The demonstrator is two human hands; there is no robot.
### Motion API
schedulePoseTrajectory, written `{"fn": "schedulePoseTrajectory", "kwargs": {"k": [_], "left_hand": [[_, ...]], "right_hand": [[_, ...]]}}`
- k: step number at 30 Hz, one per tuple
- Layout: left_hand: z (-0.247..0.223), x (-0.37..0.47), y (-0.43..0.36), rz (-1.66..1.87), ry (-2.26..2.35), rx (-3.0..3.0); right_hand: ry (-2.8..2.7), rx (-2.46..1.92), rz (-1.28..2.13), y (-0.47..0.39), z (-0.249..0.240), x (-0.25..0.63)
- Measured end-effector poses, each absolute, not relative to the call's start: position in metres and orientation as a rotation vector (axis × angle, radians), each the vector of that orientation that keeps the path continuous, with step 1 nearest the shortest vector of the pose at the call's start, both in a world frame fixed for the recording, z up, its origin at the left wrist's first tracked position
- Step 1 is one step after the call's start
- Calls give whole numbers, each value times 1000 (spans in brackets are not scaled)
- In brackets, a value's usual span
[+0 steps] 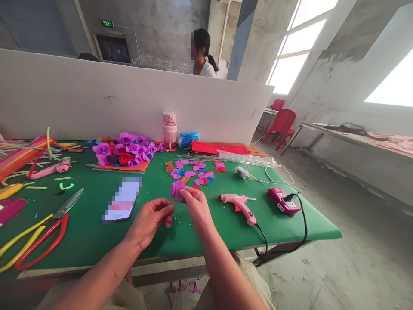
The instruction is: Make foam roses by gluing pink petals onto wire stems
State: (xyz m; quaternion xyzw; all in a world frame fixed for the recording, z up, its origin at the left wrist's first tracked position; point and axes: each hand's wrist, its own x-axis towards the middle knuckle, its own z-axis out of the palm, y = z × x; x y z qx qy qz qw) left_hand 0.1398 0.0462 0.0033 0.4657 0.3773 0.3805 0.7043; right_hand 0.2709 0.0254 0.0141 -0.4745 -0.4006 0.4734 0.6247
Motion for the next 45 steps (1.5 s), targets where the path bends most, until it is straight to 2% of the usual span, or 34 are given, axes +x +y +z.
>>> {"fn": "schedulePoseTrajectory", "kwargs": {"k": [12,29,45], "left_hand": [[2,140,46,895,827,995],[6,125,62,959,891,1076],[1,121,70,882,717,1015]], "right_hand": [[-928,-1010,1240,21,18,264],[-833,-1003,1202,25,10,261],[-829,-999,1309,20,12,255]]}}
